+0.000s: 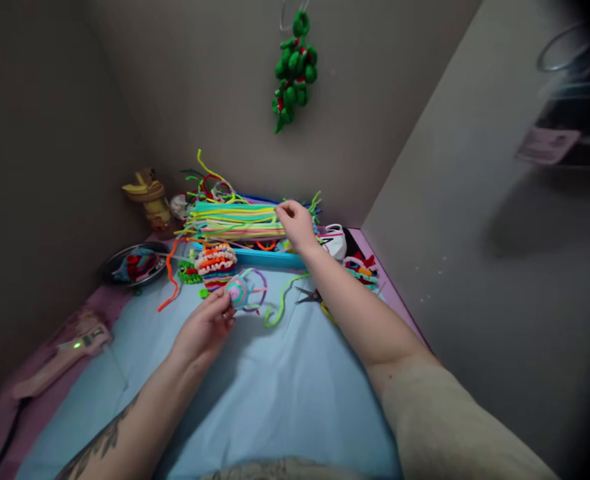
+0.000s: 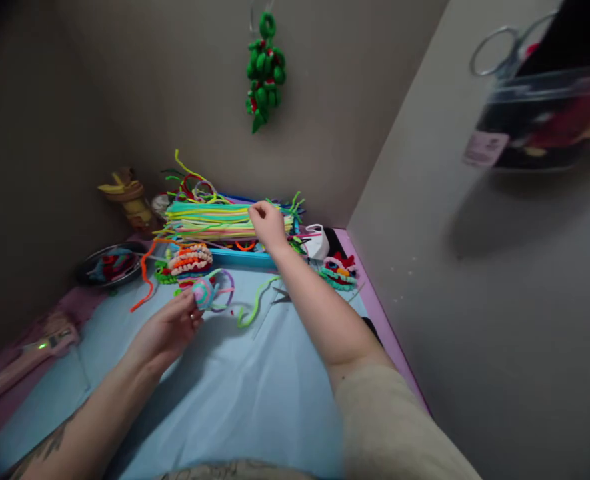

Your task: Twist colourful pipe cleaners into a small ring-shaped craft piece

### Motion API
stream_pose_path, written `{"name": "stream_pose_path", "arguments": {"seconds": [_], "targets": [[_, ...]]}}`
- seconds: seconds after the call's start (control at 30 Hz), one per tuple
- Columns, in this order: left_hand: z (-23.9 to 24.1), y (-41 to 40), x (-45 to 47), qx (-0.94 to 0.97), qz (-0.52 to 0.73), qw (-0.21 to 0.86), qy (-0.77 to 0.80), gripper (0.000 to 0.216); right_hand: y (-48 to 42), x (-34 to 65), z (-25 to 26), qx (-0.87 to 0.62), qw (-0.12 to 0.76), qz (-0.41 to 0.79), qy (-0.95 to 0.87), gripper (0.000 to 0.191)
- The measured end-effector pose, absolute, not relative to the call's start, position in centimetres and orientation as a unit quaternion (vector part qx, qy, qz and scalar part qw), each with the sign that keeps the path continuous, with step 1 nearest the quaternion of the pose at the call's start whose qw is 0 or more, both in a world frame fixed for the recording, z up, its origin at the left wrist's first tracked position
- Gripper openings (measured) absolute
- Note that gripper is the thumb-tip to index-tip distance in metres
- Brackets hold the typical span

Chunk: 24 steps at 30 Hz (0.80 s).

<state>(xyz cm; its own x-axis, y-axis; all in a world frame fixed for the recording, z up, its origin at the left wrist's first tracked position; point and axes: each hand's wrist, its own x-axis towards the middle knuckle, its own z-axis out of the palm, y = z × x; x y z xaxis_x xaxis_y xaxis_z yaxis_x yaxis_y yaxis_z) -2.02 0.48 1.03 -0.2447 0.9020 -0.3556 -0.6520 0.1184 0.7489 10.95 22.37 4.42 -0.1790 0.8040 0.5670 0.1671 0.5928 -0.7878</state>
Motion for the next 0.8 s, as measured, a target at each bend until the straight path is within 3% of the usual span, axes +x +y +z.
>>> {"name": "stream_pose_path", "arguments": {"seconds": [0.17,0.3,0.43,0.6,0.8], "targets": [[1.7,0.1,-1.7,0.053,0.622,0.635,0.455,0.017,26.2,8.0,6.7,-0.277,0.423,0.195,-0.84,0.018],[2.6,-1.0,-0.8,0.034,0.591,0.678,0.435,0.02,27.8,7.3,7.5,-0.222,0.261,0.218,-0.914,0.015],[3.3,-1.9,-0.5,0.09,0.63,0.642,0.427,0.024,27.1,8.2,7.3,-0.195,0.134,0.2,-0.951,0.014],[3.3,-1.7,-0.8,0.065,0.638,0.631,0.436,0.031,25.8,8.7,5.7,-0.238,0.126,0.076,-0.96,0.017],[2.2,-0.2,-0.1,0.099,0.665,0.6,0.434,0.033,25.1,8.7,4.1,-0.325,0.135,0.011,-0.936,0.016]]}}
